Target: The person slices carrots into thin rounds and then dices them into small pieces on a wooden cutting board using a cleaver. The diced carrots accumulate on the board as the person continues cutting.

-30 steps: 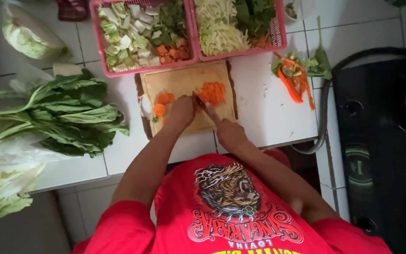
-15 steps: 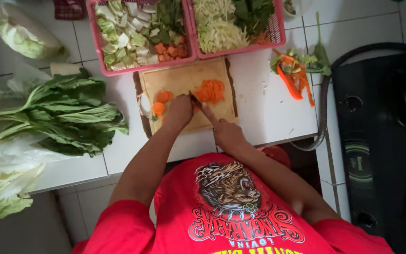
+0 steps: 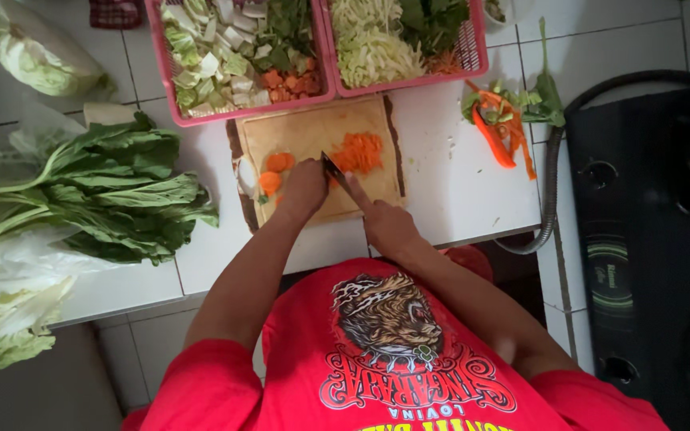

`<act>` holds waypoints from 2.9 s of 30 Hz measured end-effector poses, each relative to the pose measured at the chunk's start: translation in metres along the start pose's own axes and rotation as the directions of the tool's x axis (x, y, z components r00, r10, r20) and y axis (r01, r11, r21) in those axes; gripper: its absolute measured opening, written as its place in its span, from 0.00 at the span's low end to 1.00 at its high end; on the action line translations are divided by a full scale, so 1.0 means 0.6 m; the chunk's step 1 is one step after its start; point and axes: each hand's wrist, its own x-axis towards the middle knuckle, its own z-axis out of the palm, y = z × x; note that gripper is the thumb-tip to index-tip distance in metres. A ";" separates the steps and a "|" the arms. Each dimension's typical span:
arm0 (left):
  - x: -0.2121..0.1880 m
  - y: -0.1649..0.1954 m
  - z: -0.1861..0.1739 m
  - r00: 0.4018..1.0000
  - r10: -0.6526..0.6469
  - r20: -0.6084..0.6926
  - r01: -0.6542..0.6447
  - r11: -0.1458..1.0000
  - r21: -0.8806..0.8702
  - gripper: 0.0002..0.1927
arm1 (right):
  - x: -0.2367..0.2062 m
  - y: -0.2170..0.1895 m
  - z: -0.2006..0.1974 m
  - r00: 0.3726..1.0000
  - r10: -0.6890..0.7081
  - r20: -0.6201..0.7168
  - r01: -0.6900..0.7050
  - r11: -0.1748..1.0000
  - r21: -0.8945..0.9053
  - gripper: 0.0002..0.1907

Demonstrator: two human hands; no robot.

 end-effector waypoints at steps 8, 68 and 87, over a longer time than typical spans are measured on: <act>-0.015 0.012 -0.021 0.989 -0.013 -0.147 -0.013 0.985 -0.173 0.08 | 0.013 0.012 0.013 0.998 0.012 0.064 -0.011 1.000 -0.020 0.49; -0.180 -0.052 -0.056 0.911 -0.025 -0.412 0.026 1.000 -0.005 0.22 | 0.028 0.062 0.028 0.998 -0.042 0.048 0.033 0.987 0.159 0.46; -0.058 0.018 0.005 0.963 0.014 -0.270 -0.047 0.992 -0.118 0.08 | 0.034 0.058 0.018 0.999 0.003 -0.033 0.000 0.995 0.099 0.48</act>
